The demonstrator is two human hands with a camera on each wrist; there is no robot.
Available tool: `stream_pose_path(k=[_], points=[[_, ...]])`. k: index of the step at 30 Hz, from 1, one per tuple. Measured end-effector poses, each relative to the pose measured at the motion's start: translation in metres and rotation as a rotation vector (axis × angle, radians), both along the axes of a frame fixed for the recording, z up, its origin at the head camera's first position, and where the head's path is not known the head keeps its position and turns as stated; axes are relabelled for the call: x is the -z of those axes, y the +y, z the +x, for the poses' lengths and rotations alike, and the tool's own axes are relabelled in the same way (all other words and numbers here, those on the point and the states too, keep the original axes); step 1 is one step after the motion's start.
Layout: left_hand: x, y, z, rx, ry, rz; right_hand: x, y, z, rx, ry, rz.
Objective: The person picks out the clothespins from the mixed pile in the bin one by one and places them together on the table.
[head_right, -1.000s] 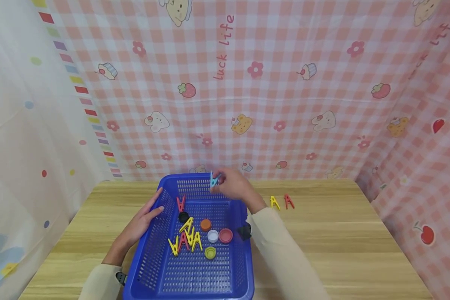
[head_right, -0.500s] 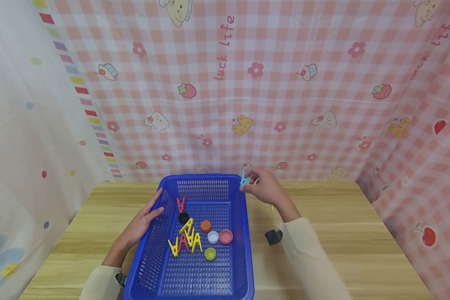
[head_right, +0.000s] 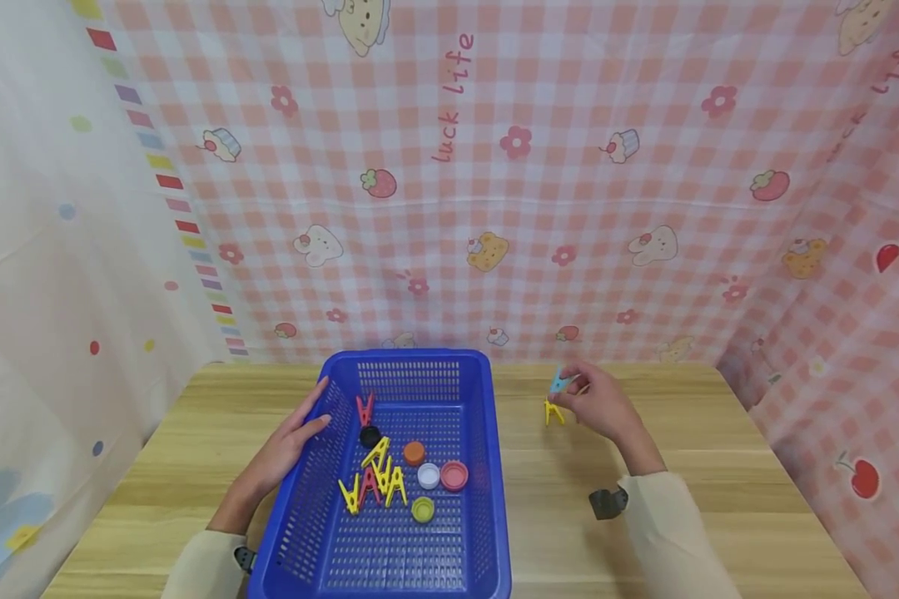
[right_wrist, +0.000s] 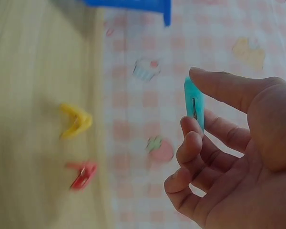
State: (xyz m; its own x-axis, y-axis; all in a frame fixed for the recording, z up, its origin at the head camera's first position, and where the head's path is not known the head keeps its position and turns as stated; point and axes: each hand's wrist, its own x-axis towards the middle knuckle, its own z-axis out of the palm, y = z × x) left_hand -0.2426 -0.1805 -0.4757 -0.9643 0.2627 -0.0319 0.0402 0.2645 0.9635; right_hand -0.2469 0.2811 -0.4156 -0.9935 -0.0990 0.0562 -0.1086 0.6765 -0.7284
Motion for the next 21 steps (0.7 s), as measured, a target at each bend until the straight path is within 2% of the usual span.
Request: stream_pose_path(k=[7,14,21], points=[[-0.003,0.002,0.000,0.021,0.010,0.015,0.018,0.033,0.009,0.088,-0.035,0.038],[-0.001,0.001,0.000,0.009,0.005,0.007,0.037,0.057,0.013,0.175,-0.071,0.044],[-0.001,0.000,0.001,0.005,-0.002,0.008,0.055,0.072,0.014,0.210,-0.146,0.007]])
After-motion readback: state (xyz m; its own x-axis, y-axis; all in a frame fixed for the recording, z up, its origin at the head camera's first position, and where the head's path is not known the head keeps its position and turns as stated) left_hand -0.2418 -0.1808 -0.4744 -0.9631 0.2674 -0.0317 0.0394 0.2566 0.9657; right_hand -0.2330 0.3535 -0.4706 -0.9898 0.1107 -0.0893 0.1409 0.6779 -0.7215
